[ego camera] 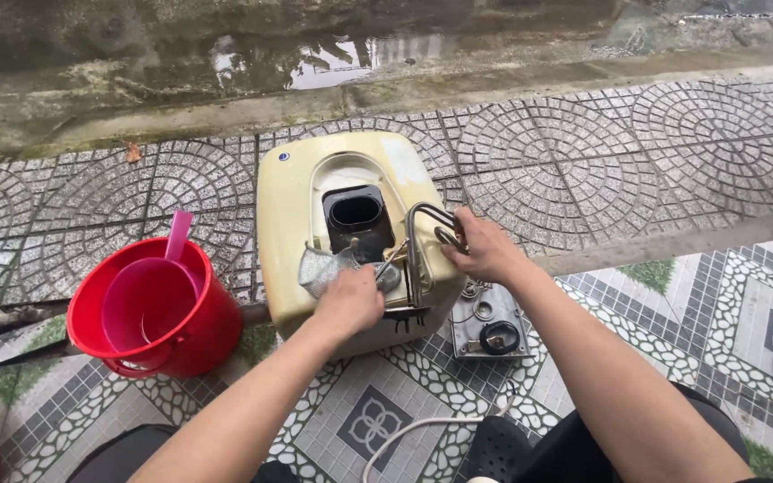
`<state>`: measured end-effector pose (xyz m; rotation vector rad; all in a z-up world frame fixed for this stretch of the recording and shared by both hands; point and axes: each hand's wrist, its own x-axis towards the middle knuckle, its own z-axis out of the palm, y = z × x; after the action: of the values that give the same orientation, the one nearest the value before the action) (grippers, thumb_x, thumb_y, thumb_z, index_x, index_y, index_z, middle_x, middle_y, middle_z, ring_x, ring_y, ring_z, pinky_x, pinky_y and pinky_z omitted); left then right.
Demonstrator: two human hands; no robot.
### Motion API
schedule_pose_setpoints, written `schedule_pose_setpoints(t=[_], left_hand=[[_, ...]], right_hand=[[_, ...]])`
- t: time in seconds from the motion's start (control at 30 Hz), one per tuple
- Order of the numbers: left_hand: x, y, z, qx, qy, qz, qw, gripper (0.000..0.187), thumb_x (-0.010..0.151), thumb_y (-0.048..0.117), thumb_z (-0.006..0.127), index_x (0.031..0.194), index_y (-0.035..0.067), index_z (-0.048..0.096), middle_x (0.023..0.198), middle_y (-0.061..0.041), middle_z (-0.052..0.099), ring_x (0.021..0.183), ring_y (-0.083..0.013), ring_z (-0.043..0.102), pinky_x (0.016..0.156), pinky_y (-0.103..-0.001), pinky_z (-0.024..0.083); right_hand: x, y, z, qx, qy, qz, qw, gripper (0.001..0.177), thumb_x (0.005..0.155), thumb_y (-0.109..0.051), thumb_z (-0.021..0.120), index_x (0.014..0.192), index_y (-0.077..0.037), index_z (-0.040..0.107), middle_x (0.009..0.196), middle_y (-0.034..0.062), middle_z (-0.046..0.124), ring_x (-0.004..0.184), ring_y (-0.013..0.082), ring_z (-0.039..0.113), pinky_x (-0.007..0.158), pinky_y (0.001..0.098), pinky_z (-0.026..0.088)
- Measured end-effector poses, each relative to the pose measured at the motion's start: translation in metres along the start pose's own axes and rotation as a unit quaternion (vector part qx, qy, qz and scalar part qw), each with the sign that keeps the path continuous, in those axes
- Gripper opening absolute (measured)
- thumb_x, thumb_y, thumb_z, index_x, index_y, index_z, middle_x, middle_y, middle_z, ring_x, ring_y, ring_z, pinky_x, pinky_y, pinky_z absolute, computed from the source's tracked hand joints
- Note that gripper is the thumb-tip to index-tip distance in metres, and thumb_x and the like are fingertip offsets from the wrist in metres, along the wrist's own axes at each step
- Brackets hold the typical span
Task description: Dismantling a water heater to remove and inspect the heating element
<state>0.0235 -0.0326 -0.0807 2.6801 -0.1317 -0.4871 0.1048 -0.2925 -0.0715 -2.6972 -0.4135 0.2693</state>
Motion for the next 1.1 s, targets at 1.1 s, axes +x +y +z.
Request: schedule_pose_setpoints(t=[1.1], left_hand=[[0.01,0.031,-0.077,-0.025,-0.154,-0.06,0.986,0.049,0.084,0.041,0.08,0.121,0.008,0.075,0.128,-0.019,0.07,0.131,-0.0383,0.06,0.11,-0.051,0.048]], right_hand=[[-0.013,-0.044,-0.012,-0.11,-0.034,0.061,0.991,0.036,0.095,-0.042,0.057,0.111,-0.011,0.047,0.107,0.019,0.065,0.106,0.0434,0.07,0.089,0.0536,0.057]])
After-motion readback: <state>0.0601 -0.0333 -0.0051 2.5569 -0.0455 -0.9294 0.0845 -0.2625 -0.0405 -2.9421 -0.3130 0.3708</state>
